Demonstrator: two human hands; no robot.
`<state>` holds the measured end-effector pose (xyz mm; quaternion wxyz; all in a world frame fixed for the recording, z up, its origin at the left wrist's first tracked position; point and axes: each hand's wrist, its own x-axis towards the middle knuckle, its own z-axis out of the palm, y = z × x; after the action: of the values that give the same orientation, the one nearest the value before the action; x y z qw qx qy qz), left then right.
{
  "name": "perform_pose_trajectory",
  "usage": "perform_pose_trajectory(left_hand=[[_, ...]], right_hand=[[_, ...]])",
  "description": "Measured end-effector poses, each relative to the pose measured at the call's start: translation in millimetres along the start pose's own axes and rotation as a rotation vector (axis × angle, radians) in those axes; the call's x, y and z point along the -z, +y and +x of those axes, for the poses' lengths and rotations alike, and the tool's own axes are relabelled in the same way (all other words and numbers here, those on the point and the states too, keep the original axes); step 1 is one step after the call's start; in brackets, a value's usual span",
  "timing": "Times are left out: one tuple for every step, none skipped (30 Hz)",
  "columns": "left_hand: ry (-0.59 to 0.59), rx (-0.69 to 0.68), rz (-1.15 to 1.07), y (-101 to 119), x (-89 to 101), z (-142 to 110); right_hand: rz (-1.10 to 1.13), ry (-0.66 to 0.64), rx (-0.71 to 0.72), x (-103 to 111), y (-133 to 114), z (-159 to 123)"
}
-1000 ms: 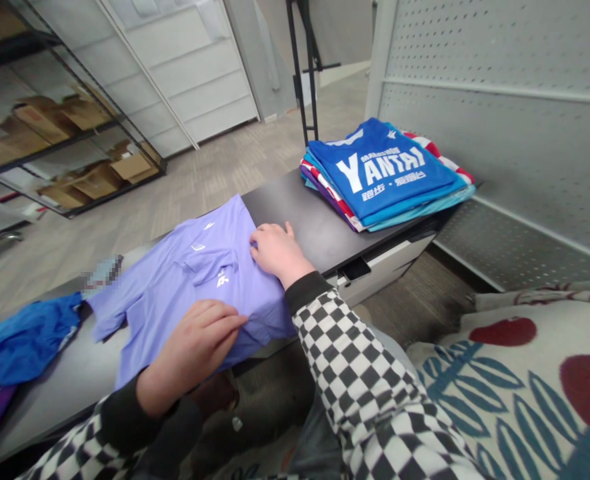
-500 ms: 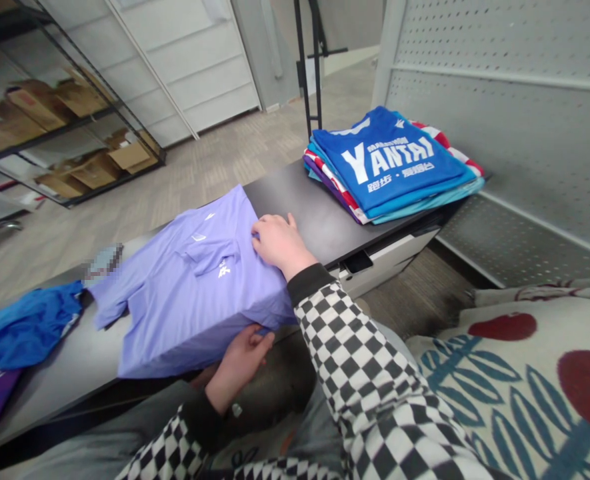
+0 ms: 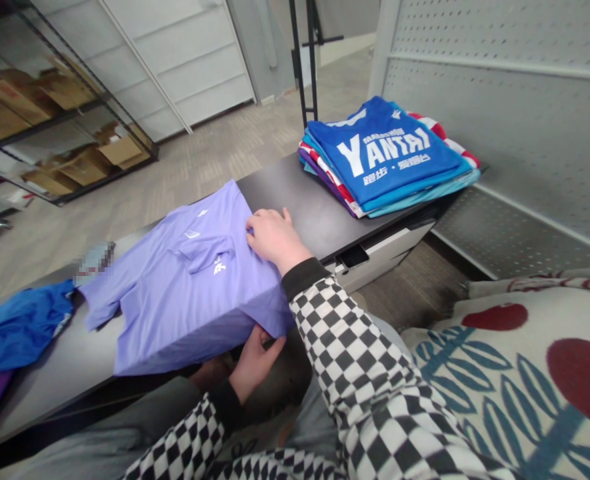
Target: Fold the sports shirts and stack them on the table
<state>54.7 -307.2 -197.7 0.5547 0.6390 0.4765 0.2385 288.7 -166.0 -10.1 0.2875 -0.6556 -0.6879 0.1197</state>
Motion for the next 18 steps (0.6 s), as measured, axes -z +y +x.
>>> perform_pose_trajectory(left_hand=[[-0.007,0.021,0.001,-0.2,-2.5,1.8],[-0.023,0.058,0.054,0.8,-4.4,4.4],[-0.046,0.104,0.149,2.5,-5.6,7.7],[-0.069,0.151,0.262,4.8,-6.2,11.4],[-0.086,0.188,0.368,7.2,-6.1,15.2],[-0.095,0.210,0.443,9.3,-5.4,18.9],[-0.099,0.218,0.476,10.8,-4.4,22.2],[-0.094,0.219,0.478,11.6,-3.0,24.9],[-0.086,0.221,0.464,11.5,-1.4,26.9],[-0.083,0.229,0.447,10.5,0.3,28.1],[-0.084,0.244,0.435,8.6,2.0,28.6],[-0.090,0.264,0.428,6.2,3.7,28.6],[-0.103,0.286,0.427,3.2,5.3,28.2],[-0.122,0.308,0.426,-0.2,6.8,27.7],[-0.155,0.328,0.421,-3.8,8.1,27.2],[-0.200,0.345,0.411,-7.6,9.4,26.8],[-0.251,0.360,0.397,-11.5,10.9,26.2],[-0.298,0.368,0.383,-15.6,12.8,25.2]], right_hand=[[0.000,0.001,-0.001,-0.1,0.1,0.1],[0.000,0.002,-0.001,-0.3,0.3,0.2],[0.001,0.004,-0.001,-0.5,0.5,0.2],[0.002,0.006,0.002,-0.9,0.7,0.2],[0.002,0.009,0.004,-1.2,1.0,0.2],[0.003,0.010,0.007,-1.5,1.2,0.1],[0.002,0.009,0.009,-1.8,1.3,0.1],[0.002,0.011,0.011,-2.1,1.5,0.0],[0.003,0.011,0.012,-2.3,1.6,-0.1],[0.004,0.012,0.013,-2.5,1.6,-0.2],[0.006,0.014,0.013,-2.7,1.7,-0.3],[0.008,0.016,0.013,-2.8,1.8,-0.3],[0.010,0.018,0.012,-3.0,1.8,-0.3],[0.010,0.018,0.012,-3.1,1.8,-0.1],[0.010,0.017,0.011,-3.1,1.8,0.0],[0.009,0.017,0.010,-2.9,1.6,0.2],[0.007,0.014,0.010,-2.6,1.4,0.4],[0.005,0.012,0.009,-2.1,1.1,0.6]])
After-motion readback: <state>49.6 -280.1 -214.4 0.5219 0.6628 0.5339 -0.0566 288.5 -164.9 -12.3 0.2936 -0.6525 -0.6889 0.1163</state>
